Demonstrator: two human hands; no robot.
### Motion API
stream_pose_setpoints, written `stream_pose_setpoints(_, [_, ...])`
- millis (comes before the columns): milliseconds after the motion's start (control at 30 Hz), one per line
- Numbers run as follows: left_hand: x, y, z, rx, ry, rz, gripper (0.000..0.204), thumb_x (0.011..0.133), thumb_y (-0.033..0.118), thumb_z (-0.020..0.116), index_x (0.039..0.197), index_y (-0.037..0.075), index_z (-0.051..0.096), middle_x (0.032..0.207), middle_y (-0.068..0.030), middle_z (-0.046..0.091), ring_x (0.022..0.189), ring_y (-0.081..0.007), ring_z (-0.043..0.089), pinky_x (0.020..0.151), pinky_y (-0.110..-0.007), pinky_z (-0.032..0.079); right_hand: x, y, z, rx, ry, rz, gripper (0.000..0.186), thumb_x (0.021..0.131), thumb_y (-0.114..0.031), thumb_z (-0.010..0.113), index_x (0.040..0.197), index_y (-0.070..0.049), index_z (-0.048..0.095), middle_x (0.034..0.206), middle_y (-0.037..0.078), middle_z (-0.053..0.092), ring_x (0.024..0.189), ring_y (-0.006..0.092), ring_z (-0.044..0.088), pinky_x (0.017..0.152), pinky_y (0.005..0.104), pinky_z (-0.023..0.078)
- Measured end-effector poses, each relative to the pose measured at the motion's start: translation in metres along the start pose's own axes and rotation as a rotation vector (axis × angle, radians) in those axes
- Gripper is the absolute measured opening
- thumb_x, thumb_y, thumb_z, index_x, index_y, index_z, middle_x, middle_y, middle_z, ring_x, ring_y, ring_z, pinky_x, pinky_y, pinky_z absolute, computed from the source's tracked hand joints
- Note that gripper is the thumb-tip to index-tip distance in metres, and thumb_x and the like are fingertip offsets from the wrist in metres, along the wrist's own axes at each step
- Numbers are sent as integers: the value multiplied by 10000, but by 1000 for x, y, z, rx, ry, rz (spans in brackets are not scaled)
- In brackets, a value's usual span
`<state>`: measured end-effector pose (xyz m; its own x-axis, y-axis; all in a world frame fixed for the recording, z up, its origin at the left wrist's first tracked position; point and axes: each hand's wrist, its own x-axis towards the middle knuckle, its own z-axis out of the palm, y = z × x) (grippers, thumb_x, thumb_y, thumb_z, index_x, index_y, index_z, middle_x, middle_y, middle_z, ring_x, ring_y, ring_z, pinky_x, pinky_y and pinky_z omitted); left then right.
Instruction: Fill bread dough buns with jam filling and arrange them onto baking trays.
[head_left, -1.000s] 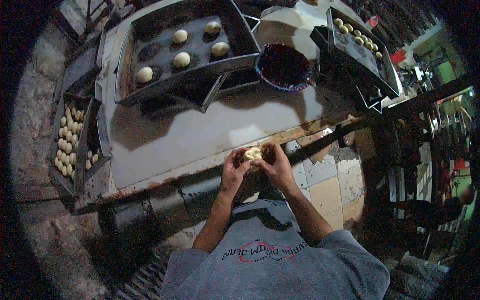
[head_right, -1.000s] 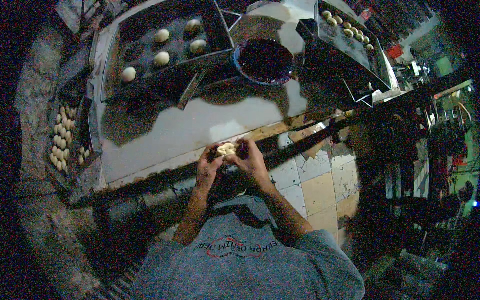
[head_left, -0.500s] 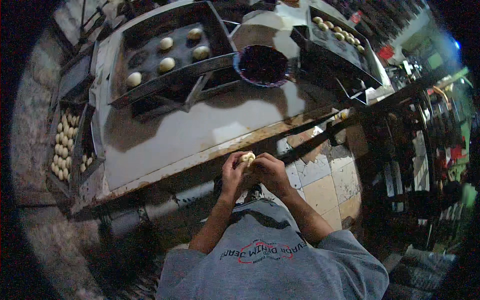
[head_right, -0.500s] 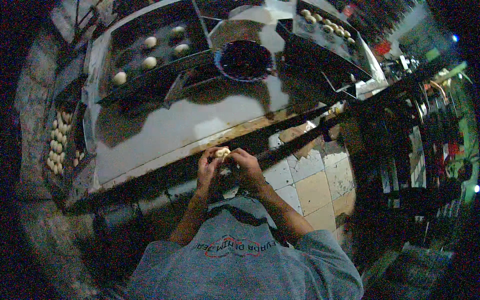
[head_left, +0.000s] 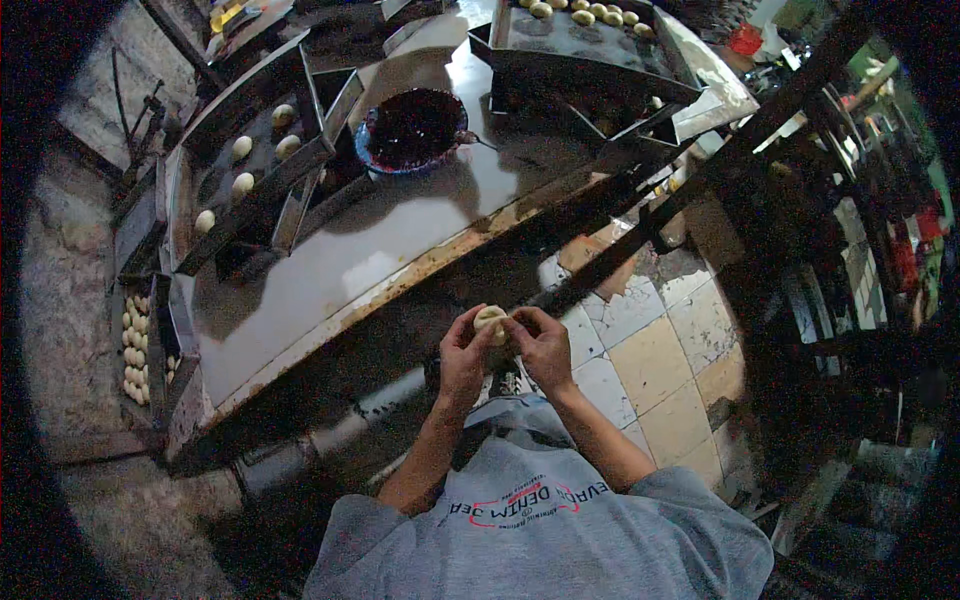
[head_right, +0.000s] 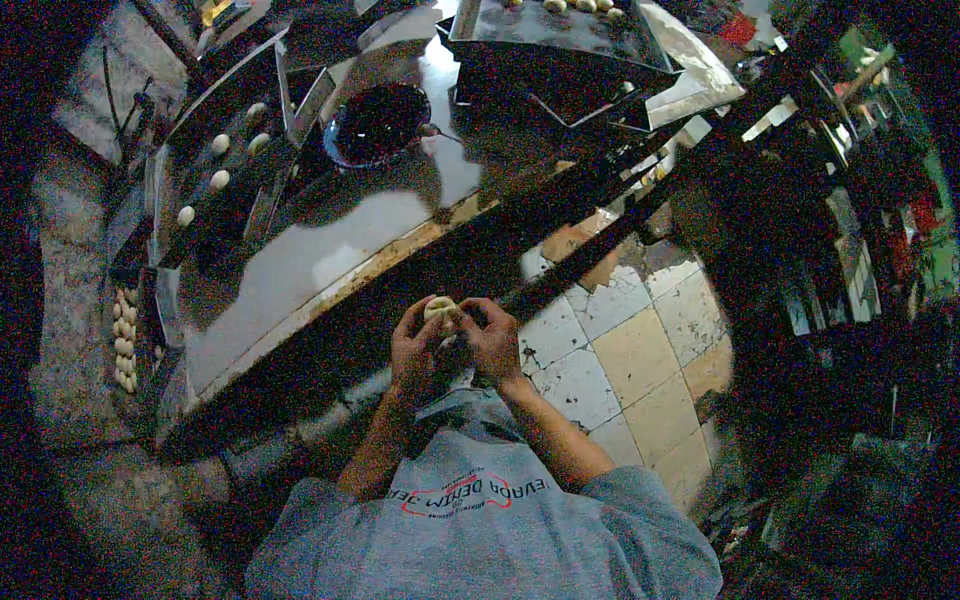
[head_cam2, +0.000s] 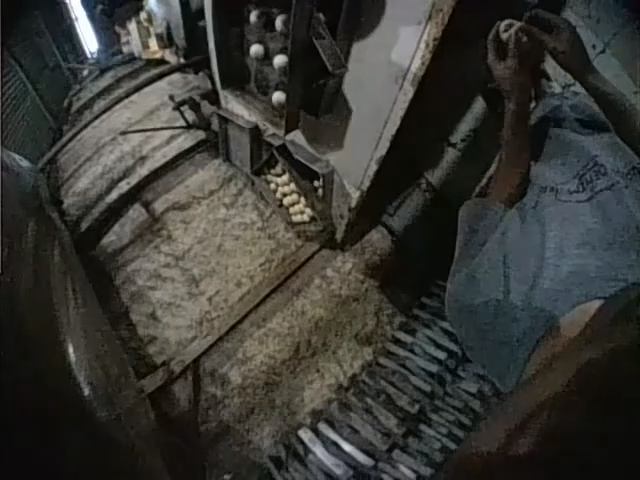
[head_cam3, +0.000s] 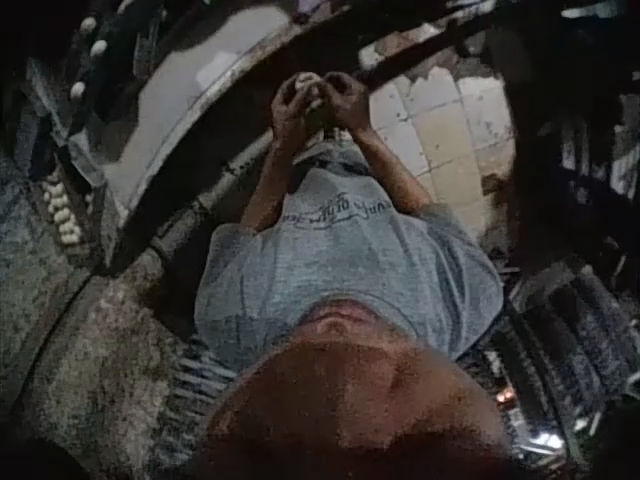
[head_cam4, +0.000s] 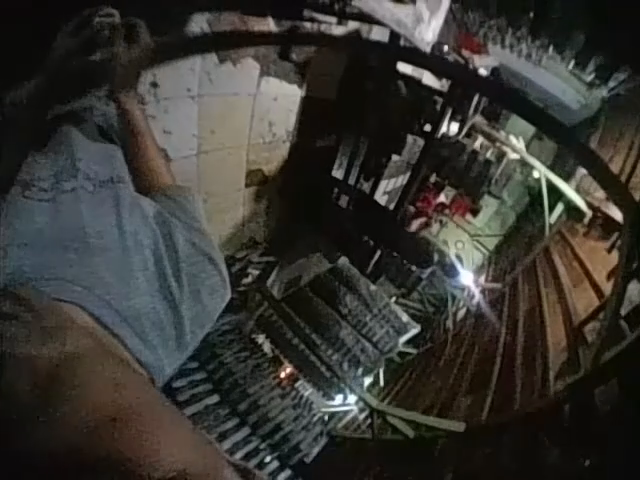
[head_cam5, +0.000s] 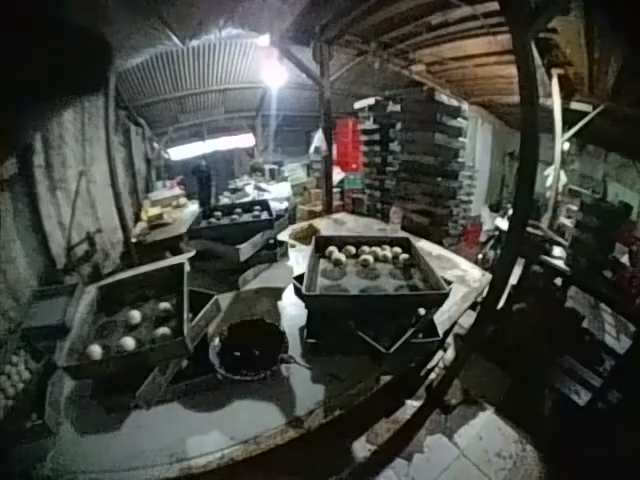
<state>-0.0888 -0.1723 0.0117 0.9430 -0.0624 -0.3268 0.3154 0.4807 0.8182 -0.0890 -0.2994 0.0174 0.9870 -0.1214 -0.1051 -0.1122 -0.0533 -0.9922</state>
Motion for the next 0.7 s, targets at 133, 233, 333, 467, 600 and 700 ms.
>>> stream_pose_setpoints(133, [3,0,0,8,53,-5,278,834,84,528,1103,18,501,1029,-100,578,907,-166,570,770,-266,482,-8,-19,-10,-69,-140,-168,153,742,-3,596,895,2,584,841,73,582,751,147,567,648,244,453])
stream_pose_setpoints(233, [-1,5,2,122,-10,24,241,814,49,497,1047,0,534,1040,-106,576,913,-173,568,794,-275,469,-3,-18,-14,-214,-208,-417,204,673,48,606,867,-6,572,865,104,569,745,209,577,651,260,456])
stream_pose_setpoints(333, [-1,9,1,237,-58,69,254,760,-16,446,980,-13,573,1050,-109,574,929,-183,564,840,-295,446,10,-19,-15,-289,-243,-448,174,676,30,618,834,-3,554,851,96,568,755,174,570,644,257,452])
stream_pose_setpoints(467, [4,18,-6,540,-103,118,351,667,-74,380,932,-12,602,1127,-107,544,1010,-200,532,911,-311,396,22,-8,-2,-184,-210,-254,186,690,-13,644,838,4,533,780,86,568,727,126,555,630,243,445])
stream_pose_setpoints(600, [-1,34,-9,530,-41,200,326,820,75,467,1136,11,515,1278,-120,426,1183,-206,396,981,-312,307,32,-1,23,-211,-93,-143,223,720,-40,645,906,14,536,779,71,587,693,121,566,617,238,459])
stream_pose_setpoints(700, [-1,41,-26,303,40,230,506,838,101,503,1302,23,318,1315,-120,371,1152,-196,412,962,-291,314,52,26,50,-19,-108,-76,236,737,-33,630,954,15,551,808,55,602,691,126,580,599,242,478])
